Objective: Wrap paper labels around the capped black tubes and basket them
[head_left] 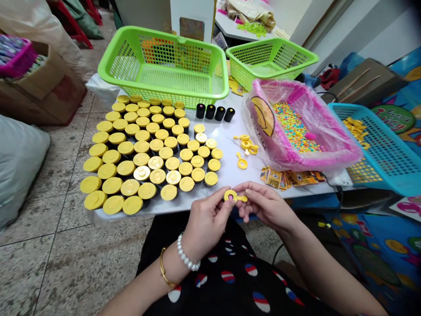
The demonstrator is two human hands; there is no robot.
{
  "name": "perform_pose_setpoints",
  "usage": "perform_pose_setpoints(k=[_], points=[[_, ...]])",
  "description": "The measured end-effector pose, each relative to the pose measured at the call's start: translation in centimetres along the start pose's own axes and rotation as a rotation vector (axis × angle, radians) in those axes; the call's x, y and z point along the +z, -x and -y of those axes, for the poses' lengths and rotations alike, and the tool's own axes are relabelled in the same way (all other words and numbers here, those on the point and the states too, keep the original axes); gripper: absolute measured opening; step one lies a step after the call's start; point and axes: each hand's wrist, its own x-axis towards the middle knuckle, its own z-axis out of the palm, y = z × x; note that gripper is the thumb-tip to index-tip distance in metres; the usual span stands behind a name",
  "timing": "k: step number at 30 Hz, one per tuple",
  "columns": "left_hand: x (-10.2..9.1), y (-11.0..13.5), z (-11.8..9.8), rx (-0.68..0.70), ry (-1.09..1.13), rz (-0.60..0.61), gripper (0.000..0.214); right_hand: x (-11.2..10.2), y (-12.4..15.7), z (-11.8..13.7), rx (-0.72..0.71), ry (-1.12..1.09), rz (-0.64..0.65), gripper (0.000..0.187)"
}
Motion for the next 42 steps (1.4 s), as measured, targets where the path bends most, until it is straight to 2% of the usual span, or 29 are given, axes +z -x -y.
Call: perform_pose_setpoints(k=[5,9,12,17,20,24,29,33,38,42], points=[[-0.2,0.0,0.5,0.063,-0.040,0.032,0.024,-1.2,-0.4,0.7,0.016,0.053,0.119,0.044],[-0.2,0.2,0.9,0.083,-0.065,0.019,0.025,-2.5,-1.0,1.6,0.059,0.107,0.283,0.051],[-0.2,0.1,1.0,0.124,-0.108,0.006,0.026,-2.2,-1.7,2.1,0.076,0.135,0.325,0.053],[-0.2,-0.5,1.0,0.213,-0.173,0.024,0.021,0.5,-2.7,2.8,0.165,0.346,0.172,0.039],[0.0,-0.3,1.2,0.206,-0.195,0.019,0.024,2.0,-2.3,2.5,0.129,0.433,0.119,0.037],[0.2,0.2,1.1,0.090,-0.054,-0.029,0.047,2.9,-1.4,1.1,0.035,0.351,0.011,0.041],[0.0,0.1,0.2,-0.044,0.137,-0.041,0.029,3.2,-2.0,0.5,-0.079,0.316,-0.021,0.041],[0.0,-0.3,-0.1,-0.105,0.171,-0.071,0.030,3.2,-2.2,1.0,-0.128,0.399,-0.041,0.031],[0.4,0.2,0.5,-0.032,0.076,-0.116,0.031,3.6,-2.3,0.6,-0.144,0.420,-0.071,0.030],[0.8,1.1,1.8,0.047,0.099,-0.169,0.035,4.3,-3.3,0.0,-0.219,0.386,-0.162,0.034]])
